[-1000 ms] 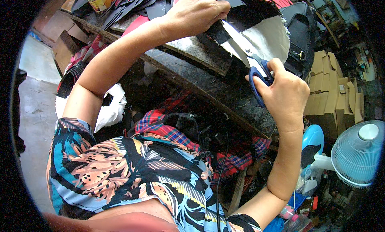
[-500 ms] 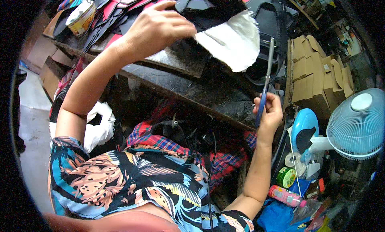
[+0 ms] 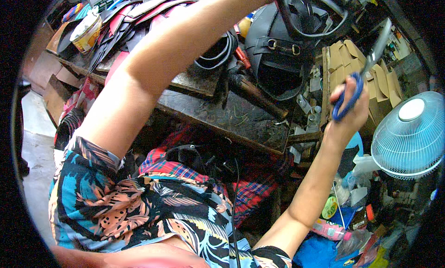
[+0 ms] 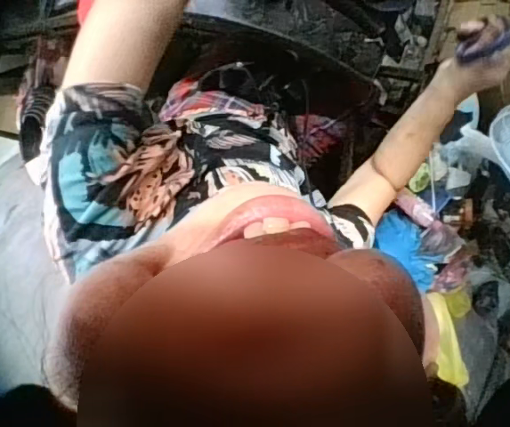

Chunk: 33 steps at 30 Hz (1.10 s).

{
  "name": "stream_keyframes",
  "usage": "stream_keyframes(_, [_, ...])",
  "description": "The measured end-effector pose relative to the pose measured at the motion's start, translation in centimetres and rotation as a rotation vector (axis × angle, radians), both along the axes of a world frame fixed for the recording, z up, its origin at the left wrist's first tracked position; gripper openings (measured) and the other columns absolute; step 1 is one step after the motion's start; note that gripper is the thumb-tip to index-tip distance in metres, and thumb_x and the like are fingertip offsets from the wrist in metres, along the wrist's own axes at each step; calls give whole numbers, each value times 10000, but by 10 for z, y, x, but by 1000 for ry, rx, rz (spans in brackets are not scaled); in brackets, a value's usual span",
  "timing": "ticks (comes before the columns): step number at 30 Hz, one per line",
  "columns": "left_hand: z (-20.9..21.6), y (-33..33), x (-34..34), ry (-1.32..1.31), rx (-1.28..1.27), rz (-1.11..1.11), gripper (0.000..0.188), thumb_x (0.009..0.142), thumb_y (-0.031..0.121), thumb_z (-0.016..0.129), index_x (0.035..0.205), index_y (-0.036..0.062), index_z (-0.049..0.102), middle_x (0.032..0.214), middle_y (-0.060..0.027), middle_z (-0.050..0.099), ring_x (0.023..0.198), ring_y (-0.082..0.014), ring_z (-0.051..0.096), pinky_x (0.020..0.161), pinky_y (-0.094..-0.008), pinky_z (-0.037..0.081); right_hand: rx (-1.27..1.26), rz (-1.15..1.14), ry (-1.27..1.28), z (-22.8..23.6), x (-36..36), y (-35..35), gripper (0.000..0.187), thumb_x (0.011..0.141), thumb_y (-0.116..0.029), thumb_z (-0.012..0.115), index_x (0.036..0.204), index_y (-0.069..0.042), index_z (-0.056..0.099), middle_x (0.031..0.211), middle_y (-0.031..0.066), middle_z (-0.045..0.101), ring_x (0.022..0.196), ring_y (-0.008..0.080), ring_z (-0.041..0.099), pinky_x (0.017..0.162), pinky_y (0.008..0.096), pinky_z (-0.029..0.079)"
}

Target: The person uses scissors to trim excess material from the edges of black sandals. They repeatedly lift the upper strap, cut along the inner lining, and place the finished sandal on the workbench.

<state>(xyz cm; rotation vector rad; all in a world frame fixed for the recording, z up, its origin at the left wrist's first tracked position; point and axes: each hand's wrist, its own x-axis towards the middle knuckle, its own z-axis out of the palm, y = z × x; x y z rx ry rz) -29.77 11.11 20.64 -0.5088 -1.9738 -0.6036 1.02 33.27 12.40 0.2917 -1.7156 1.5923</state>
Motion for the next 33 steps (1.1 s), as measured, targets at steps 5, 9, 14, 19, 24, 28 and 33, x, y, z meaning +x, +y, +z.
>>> stream_keyframes(5, [-58, 20, -8, -405, 537, 162, 173, 921, 137, 574, 1034, 61, 681, 963, -175, 707, 949, -353, 695, 896, -453, 539, 118, 70, -140, 34, -89, -6, 366, 903, -281, 795, 1082, 6, 654, 795, 13, 654, 644, 67, 577, 574, 195, 427])
stream_keyframes(9, [-48, 0, 49, -377, 615, 14, 247, 944, 183, 569, 1103, 21, 667, 1178, -248, 664, 1105, -395, 651, 956, -480, 523, 53, 198, -281, 26, -123, -15, 408, 856, -334, 840, 1001, -6, 647, 714, -10, 600, 619, 77, 571, 573, 198, 419])
stream_keyframes(14, [-43, 13, 21, -48, 59, -283, 547, 930, 559, 602, 1350, 211, 636, 1402, -142, 586, 1294, -375, 542, 1094, -437, 441, -87, 360, -194, 37, -148, -30, 215, 833, -224, 811, 951, -99, 683, 759, -8, 619, 662, 101, 583, 605, 253, 450])
stream_keyframes(19, [-54, 25, -17, -13, -290, -475, 460, 1026, 517, 456, 1384, 271, 607, 1460, -176, 535, 1302, -406, 524, 1093, -473, 432, -134, 268, -229, 28, -170, -40, 270, 842, -277, 831, 899, -72, 665, 736, -21, 597, 627, 90, 537, 605, 244, 412])
stream_keyframes(24, [-24, -50, 81, 397, -600, -176, 323, 956, 237, 592, 1173, 18, 686, 1358, -230, 567, 1262, -413, 526, 1021, -463, 473, 13, -28, -225, 35, -153, -21, 363, 862, -273, 839, 973, 2, 629, 782, 10, 642, 622, 80, 572, 541, 223, 440])
stream_keyframes(28, [-8, -127, 170, -109, -327, -326, 342, 951, 194, 602, 1229, 5, 663, 1279, -219, 624, 1182, -375, 598, 1019, -462, 488, 130, 69, 40, 45, -100, -2, 315, 908, -233, 791, 1031, -14, 601, 915, 54, 705, 657, 74, 576, 598, 212, 454])
stream_keyframes(33, [-55, -180, 221, -657, -526, -100, 844, 881, 378, 740, 1559, 103, 319, 1295, -235, 641, 1133, -379, 660, 991, -436, 510, 443, 280, -144, 42, -43, -21, 173, 949, -57, 681, 1102, -10, 616, 996, 73, 735, 808, 88, 669, 703, 221, 501])
